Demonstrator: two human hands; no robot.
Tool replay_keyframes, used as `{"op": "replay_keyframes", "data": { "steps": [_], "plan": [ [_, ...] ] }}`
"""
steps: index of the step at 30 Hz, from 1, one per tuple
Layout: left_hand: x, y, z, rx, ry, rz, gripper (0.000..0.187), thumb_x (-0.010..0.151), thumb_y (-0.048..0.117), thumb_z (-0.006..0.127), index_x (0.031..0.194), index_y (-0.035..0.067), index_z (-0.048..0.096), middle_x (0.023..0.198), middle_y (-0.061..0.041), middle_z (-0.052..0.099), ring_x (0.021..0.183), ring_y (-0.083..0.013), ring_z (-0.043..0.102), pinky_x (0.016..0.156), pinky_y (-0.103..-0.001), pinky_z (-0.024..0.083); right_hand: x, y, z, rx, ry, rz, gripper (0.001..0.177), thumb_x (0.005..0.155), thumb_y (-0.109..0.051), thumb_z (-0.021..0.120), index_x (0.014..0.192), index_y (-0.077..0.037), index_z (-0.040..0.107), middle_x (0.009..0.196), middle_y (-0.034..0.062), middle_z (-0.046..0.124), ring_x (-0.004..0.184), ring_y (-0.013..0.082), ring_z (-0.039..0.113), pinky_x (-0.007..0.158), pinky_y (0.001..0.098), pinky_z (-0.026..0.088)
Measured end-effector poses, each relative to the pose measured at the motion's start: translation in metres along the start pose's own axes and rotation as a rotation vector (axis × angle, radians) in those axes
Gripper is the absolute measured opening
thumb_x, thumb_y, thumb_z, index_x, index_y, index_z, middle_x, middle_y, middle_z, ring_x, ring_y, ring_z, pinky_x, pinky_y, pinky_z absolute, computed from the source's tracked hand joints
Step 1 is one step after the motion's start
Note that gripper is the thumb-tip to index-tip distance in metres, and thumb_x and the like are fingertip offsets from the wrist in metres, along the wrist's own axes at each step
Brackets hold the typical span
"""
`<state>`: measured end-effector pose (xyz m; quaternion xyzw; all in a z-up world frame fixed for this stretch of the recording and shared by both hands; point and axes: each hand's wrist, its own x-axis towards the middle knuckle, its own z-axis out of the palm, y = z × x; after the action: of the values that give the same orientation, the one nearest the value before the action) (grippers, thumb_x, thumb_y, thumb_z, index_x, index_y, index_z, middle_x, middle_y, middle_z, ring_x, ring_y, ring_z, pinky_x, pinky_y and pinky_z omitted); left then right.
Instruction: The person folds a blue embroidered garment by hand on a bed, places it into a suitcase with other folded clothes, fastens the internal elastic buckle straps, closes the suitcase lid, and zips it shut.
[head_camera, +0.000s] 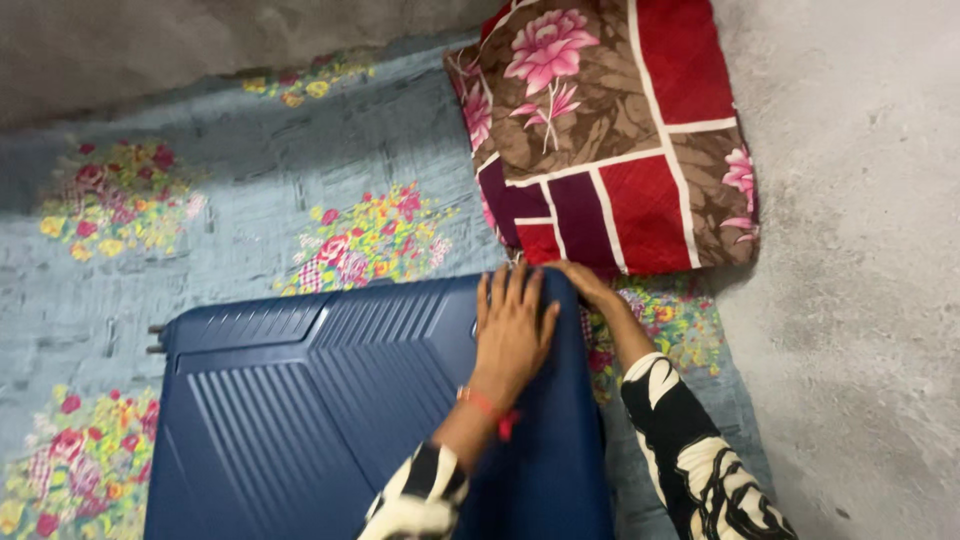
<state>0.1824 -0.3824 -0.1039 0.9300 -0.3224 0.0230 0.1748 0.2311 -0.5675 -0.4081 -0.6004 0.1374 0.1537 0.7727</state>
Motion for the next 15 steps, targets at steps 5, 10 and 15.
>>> {"op": "replay_keyframes", "data": {
  "steps": [5, 10, 15],
  "plan": [
    [0.083, -0.029, 0.043, 0.148, -0.722, -0.37, 0.071, 0.105, 0.06, 0.034, 0.121, 0.004, 0.075, 0.124, -0.021, 0.073, 0.121, -0.0362, 0.068, 0.11, -0.051, 0.048, 0.009, 0.021, -0.006, -0.128, -0.132, -0.196, 0.039, 0.106, -0.029, 0.046, 0.121, -0.004, 0.072, 0.119, 0.0051, 0.073, 0.112, 0.0157, 0.065, 0.102, 0.031, 0.047],
    [0.099, -0.062, 0.067, 0.057, -0.693, -0.379, 0.074, 0.093, 0.065, 0.041, 0.12, 0.004, 0.073, 0.126, -0.023, 0.069, 0.121, -0.0376, 0.065, 0.104, -0.049, 0.049, 0.002, 0.03, -0.033, 0.039, -0.206, 0.066, 0.033, 0.104, -0.023, 0.053, 0.125, -0.004, 0.07, 0.119, 0.0025, 0.073, 0.109, 0.0128, 0.065, 0.1, 0.0291, 0.048],
    [0.112, -0.065, 0.065, 0.024, -0.913, -0.449, 0.075, 0.092, 0.066, 0.041, 0.128, 0.006, 0.069, 0.136, -0.021, 0.063, 0.131, -0.0362, 0.057, 0.111, -0.047, 0.043, -0.036, 0.012, -0.03, 0.077, -0.163, 0.128, 0.031, 0.104, -0.025, 0.058, 0.128, -0.01, 0.07, 0.116, -0.0003, 0.073, 0.102, 0.0096, 0.064, 0.089, 0.0273, 0.052]
  ]
}}
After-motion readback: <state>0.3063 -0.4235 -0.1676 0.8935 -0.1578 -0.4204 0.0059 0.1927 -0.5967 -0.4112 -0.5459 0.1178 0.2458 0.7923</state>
